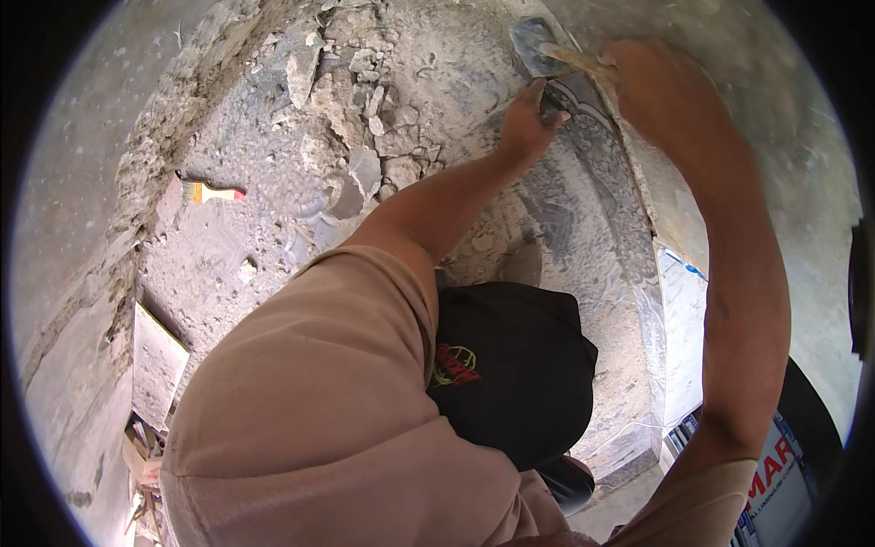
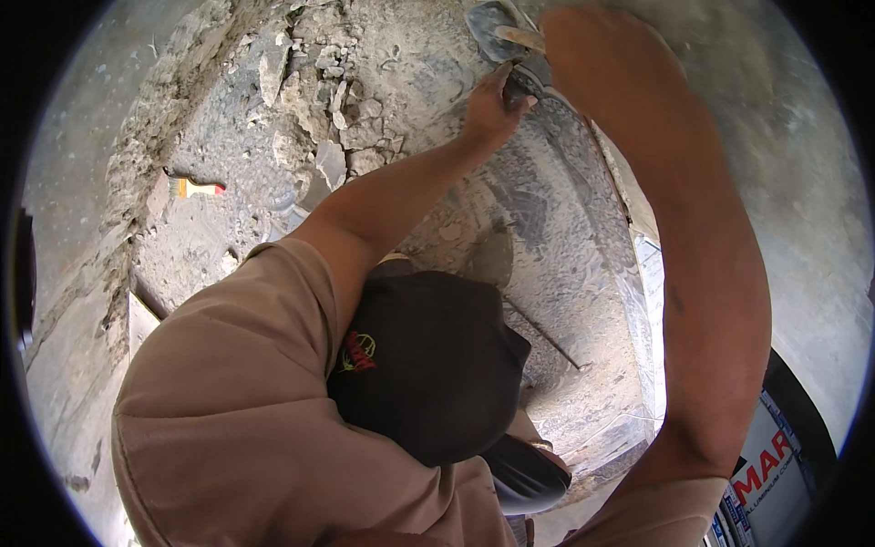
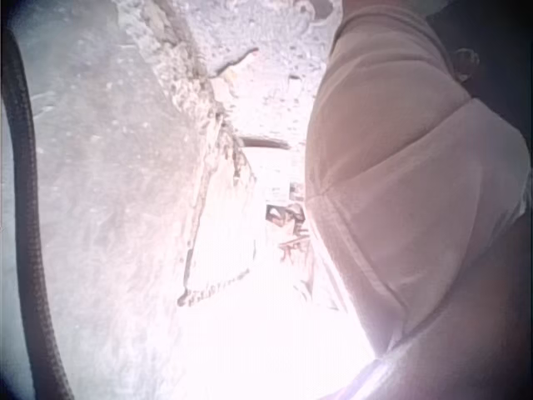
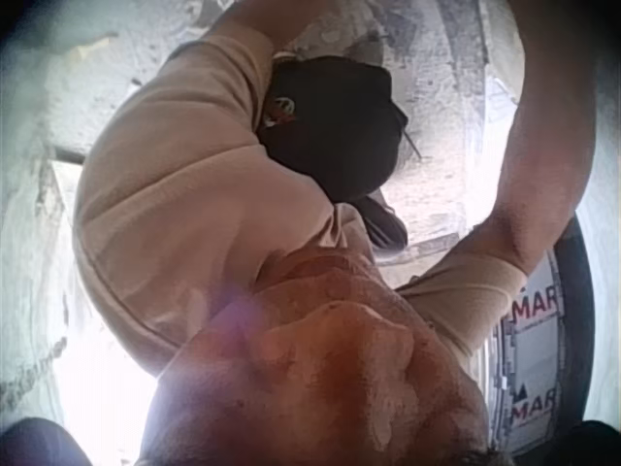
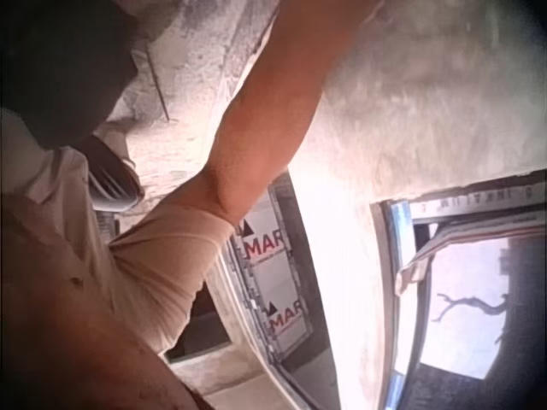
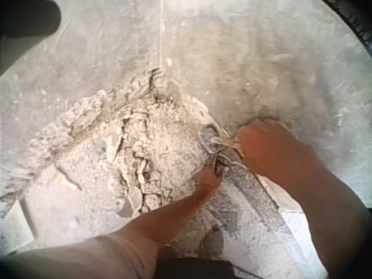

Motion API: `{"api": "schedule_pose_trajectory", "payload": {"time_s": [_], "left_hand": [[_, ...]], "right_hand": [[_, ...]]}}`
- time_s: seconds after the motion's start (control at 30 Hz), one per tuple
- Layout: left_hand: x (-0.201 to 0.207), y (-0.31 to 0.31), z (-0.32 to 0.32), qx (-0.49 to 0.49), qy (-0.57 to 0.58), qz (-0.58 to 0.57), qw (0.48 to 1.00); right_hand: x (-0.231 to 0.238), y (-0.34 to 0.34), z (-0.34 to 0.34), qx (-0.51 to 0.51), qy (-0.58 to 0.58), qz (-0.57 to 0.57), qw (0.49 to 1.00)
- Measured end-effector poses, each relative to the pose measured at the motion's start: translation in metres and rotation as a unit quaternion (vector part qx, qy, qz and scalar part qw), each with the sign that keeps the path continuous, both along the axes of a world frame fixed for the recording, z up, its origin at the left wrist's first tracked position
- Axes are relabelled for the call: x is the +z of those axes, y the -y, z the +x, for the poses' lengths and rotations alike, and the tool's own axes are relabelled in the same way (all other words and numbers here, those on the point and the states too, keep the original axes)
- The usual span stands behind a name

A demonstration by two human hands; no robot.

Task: The person installs a tile along the base of a wall using mortar, taps it into place with a mallet, and uses a trowel to smooth mortar and clear debris from the floor.

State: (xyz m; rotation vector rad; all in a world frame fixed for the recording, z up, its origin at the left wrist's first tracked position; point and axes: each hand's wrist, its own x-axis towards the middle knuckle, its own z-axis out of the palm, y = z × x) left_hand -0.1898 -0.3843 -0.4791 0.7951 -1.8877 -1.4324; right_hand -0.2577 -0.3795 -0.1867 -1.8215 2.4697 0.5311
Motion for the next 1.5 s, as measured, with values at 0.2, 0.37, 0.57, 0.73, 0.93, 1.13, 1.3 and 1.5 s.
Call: {"api": "schedule_pose_trajectory", "payload": {"time_s": [0.2,0.37,0.57,0.73,0.93,1.13,1.3,1.5], "left_hand": [[-0.002,0.003,0.002,0.002,0.015,-0.001,1.000],[-0.003,0.003,-0.003,-0.010,0.015,0.023,1.000],[-0.009,0.001,-0.004,0.009,0.010,-0.004,1.000],[-0.011,0.001,-0.004,0.009,0.006,-0.007,1.000],[-0.007,0.001,-0.004,0.001,0.012,-0.005,1.000],[-0.013,-0.002,-0.010,-0.005,0.015,-0.057,0.998],[0.012,0.006,0.001,-0.096,0.035,0.185,0.977],[0.021,-0.006,-0.013,-0.092,-0.064,0.284,0.952]], "right_hand": [[-0.001,0.012,0.002,-0.023,-0.038,0.053,0.998],[-0.004,0.015,-0.007,-0.021,-0.041,0.056,0.997],[-0.007,0.018,-0.011,-0.058,-0.019,0.040,0.997],[-0.004,0.022,-0.006,-0.066,-0.008,0.068,0.995],[0.002,0.014,-0.001,-0.065,-0.015,0.052,0.996],[-0.001,-0.069,0.035,-0.128,0.130,-0.162,0.970],[-0.032,-0.192,0.106,-0.352,0.308,-0.188,0.864],[-0.080,-0.300,0.152,-0.529,0.319,-0.161,0.770]]}}
